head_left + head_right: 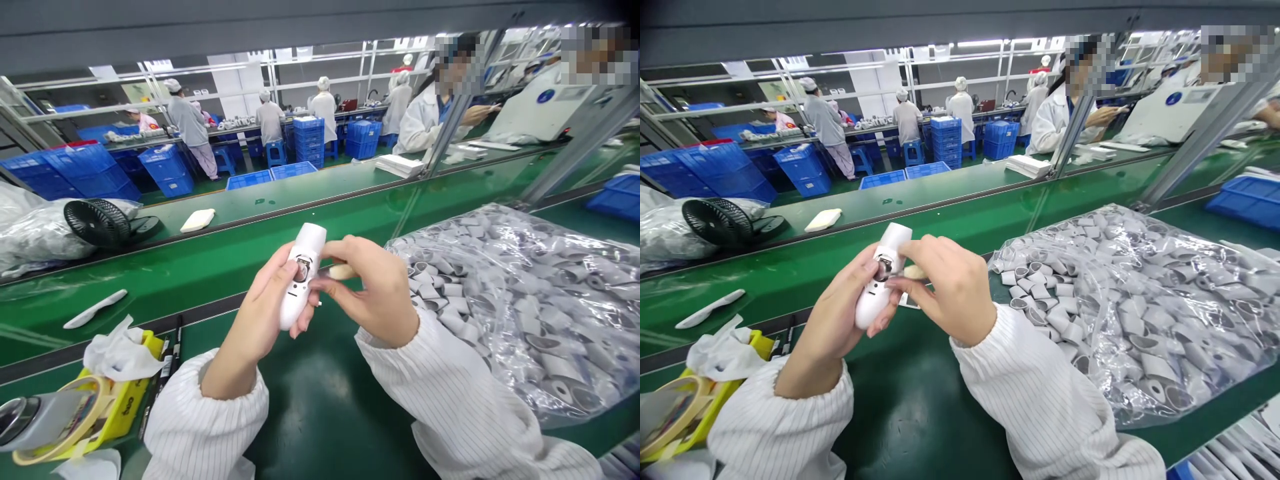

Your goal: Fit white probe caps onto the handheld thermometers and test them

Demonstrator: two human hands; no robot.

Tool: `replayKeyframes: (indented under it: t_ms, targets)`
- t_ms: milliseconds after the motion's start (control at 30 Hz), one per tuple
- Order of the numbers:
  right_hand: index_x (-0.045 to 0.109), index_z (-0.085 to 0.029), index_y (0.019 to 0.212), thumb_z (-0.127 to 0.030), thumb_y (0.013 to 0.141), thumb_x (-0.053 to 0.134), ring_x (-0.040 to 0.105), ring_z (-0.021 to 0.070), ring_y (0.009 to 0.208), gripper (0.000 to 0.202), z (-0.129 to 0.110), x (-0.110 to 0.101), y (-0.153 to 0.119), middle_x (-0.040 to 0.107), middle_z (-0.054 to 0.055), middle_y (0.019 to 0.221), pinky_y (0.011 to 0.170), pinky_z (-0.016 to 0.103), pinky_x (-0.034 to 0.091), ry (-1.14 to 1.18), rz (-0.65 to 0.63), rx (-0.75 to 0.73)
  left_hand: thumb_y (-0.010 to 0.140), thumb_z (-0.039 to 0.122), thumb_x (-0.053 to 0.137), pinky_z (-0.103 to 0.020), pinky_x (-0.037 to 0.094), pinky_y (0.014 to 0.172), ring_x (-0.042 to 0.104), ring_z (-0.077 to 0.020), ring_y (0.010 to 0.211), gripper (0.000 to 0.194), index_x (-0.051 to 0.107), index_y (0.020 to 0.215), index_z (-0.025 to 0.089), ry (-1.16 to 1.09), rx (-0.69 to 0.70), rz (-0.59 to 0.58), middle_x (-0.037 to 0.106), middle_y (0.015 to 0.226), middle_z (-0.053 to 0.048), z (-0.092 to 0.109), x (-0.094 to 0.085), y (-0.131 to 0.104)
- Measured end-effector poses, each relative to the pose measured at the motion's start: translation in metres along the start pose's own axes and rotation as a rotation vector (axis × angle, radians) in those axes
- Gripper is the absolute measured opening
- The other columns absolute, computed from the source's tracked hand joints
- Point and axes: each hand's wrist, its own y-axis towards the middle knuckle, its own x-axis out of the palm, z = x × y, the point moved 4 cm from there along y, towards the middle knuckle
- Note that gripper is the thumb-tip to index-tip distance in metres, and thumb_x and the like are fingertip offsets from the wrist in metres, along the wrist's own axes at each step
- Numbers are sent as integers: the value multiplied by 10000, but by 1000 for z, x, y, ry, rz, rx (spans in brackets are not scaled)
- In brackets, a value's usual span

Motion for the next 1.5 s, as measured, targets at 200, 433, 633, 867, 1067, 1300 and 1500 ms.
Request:
replayKeyframes:
  t_ms: [200,433,633,867,1067,1300,1500]
  targets:
    - [734,-139,952,-123,977,526,580,93,640,210,2,-6,0,614,26,765,543,204,450,108,-18,-146,924,191,389,-173,424,416,501,-76,444,181,512,1058,190,-32,-54,-140,596,688,24,-6,7,0]
    - [745,-206,899,-102,848,709,589,101,615,121,-1,-21,-3,629,-1,739,519,229,485,118,255,26,897,105,414,-184,476,519,548,-88,582,438,462,1311,238,6,2,-57,601,803,24,-2,8,-9]
    - [716,-153,911,-85,857,704,637,108,657,87,-16,-9,-10,675,28,763,547,217,515,34,172,-128,931,163,446,-198,488,530,546,-110,610,541,371,1456,264,113,82,94,558,775,20,0,12,-14]
    - [639,-194,864,-185,829,754,551,90,583,121,-1,4,-6,583,-25,733,494,213,455,339,106,227,957,173,467,-247,514,637,572,-143,709,559,364,1482,333,357,230,198,611,974,-15,-5,13,-16]
    - [551,-183,828,-420,683,861,530,89,552,417,16,26,-8,437,-82,660,508,227,490,941,-172,787,894,65,444,-289,526,792,639,-196,949,672,320,1510,302,623,284,277,606,1229,-59,-9,21,-19]
    - [591,-192,973,-420,759,780,560,120,641,365,30,-5,0,565,-38,737,579,243,474,624,-287,633,939,132,413,-265,512,688,582,-145,777,619,296,1509,344,379,203,136,593,1072,-39,-18,25,-12]
    - [640,-191,989,-201,993,415,655,188,715,225,89,-15,-60,681,62,845,582,276,382,-518,-849,705,911,110,371,-223,473,573,518,-101,641,613,261,1485,294,54,133,61,562,877,8,-3,12,-10]
